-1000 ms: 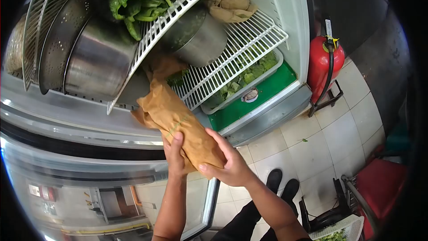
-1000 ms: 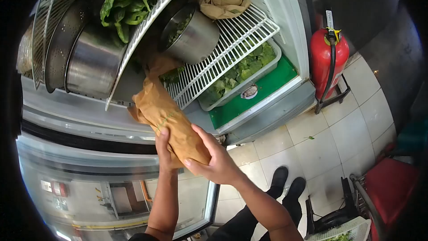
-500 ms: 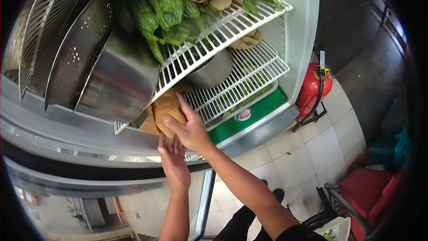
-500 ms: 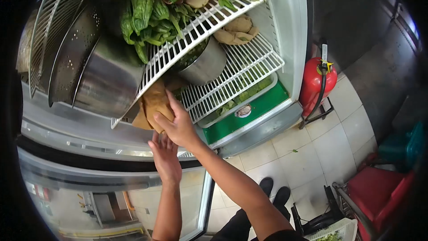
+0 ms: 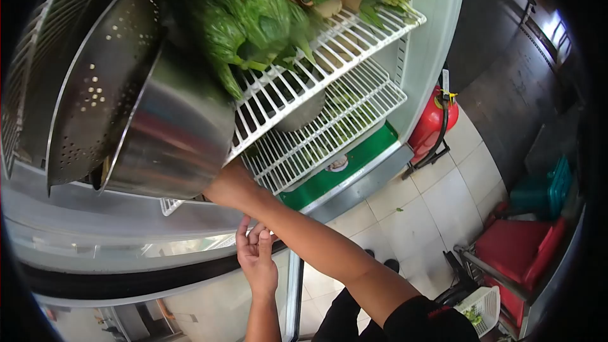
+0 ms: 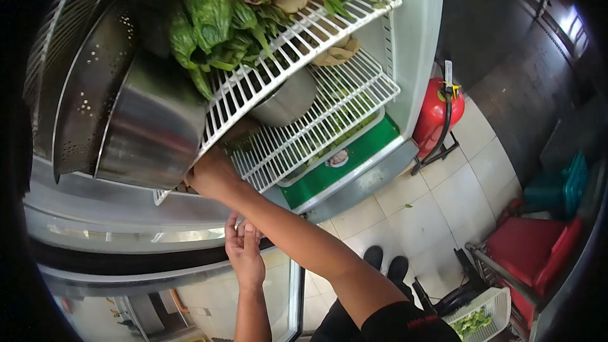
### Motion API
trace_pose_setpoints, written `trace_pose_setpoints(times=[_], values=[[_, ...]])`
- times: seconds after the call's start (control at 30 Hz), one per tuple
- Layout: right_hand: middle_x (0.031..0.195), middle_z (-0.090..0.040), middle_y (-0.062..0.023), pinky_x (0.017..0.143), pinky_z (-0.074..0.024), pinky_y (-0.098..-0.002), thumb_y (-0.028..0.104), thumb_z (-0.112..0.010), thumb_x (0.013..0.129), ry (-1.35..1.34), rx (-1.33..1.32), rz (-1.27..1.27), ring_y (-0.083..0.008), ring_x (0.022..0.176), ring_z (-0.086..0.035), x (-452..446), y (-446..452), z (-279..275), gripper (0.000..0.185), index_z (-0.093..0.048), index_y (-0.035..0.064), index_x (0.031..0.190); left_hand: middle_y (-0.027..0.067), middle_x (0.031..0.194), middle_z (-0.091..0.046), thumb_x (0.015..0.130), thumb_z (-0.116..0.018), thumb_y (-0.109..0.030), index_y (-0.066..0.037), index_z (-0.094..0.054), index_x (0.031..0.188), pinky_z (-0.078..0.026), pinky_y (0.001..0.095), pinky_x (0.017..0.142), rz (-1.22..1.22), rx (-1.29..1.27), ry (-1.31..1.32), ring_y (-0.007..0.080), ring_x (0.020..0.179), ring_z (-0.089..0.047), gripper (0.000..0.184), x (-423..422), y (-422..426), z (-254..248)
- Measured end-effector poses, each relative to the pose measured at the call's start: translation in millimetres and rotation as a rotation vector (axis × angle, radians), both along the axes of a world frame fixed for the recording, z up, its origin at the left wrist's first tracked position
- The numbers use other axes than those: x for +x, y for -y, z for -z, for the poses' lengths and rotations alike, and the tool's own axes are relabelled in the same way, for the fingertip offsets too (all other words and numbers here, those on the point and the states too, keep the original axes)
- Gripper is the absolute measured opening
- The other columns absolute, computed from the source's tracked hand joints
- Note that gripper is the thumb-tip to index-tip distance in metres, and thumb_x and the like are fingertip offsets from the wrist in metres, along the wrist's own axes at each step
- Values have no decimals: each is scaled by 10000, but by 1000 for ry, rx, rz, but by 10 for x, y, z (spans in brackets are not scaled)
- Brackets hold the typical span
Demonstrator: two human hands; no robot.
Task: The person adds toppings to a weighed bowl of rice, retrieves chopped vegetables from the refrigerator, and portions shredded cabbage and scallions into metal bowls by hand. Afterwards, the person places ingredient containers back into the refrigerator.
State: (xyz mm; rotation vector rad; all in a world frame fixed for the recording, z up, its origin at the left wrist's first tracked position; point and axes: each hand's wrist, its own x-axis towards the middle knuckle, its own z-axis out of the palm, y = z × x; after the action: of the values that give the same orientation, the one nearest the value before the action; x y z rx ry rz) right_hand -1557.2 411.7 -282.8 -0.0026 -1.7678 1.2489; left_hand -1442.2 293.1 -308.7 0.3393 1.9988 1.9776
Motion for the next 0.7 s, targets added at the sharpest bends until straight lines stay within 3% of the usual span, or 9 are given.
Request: trace_pose_setpoints(times=[0.03,0.1,0.2,0.23,0.43,0.5,0.57,0.63,0.7], values=[[787,-628,-199,705,-481,-437,136,-638,733,15,-4,8,-388,739,-601,-50,-32,48,173,-637,3,843,91,1037,-601,911,-589,-216,35,-292,1305,-443,265,815,27,-8,-16,118,914,-554,554,8,3,15],[885,-652,-171,737,-488,-420,201,-651,753,245,-66,-271,-345,821,-627,-193,-86,113,228,-662,73,942,92,1042,-602,912,-587,-211,37,-294,1305,-441,259,809,23,-28,5,115,912,-557,549,48,17,6],[1077,-627,-150,865,-467,-382,277,-651,793,12,-440,-401,-289,1014,-588,-403,-118,31,350,-631,125,1108,86,1032,-610,914,-585,-201,39,-335,1277,-438,242,794,22,-44,47,104,891,-560,502,64,35,54],[1077,-627,-150,865,-467,-382,277,-651,793,24,-457,-393,-289,1014,-588,-441,-74,63,350,-631,125,1108,79,1018,-615,914,-585,-195,39,-374,1250,-436,232,785,22,-46,72,95,872,-560,461,89,79,86],[1253,-501,-213,951,-421,-406,214,-652,778,70,-48,-59,-347,1154,-485,-522,44,68,385,-605,108,1146,54,1001,-617,905,-597,-160,6,-533,1060,-435,220,785,97,-88,77,88,875,-567,236,189,333,453],[1299,-427,-249,957,-410,-436,199,-631,791,361,-2,117,-427,1168,-438,-266,159,114,386,-582,138,1169,40,955,-604,913,-579,-136,8,-525,1052,-430,211,776,103,-97,80,78,850,-557,207,300,354,542],[1348,-286,-323,928,-429,-459,102,-639,764,191,1,204,-488,1131,-435,119,142,190,466,-537,141,1217,25,909,-592,921,-562,-112,10,-518,1043,-425,202,767,112,-111,94,67,824,-547,178,408,364,656],[1373,-185,-342,896,-449,-470,58,-660,735,172,-33,65,-486,1122,-442,338,93,236,596,-466,170,1288,21,883,-591,916,-567,-98,7,-523,1024,-429,199,747,107,-153,84,61,803,-542,157,494,363,786],[1384,-191,-326,902,-450,-455,49,-654,740,204,-25,-19,-487,1137,-431,464,9,289,668,-394,174,1342,24,890,-594,917,-564,-92,8,-524,1012,-434,201,735,126,-159,108,60,797,-545,144,529,415,931]])
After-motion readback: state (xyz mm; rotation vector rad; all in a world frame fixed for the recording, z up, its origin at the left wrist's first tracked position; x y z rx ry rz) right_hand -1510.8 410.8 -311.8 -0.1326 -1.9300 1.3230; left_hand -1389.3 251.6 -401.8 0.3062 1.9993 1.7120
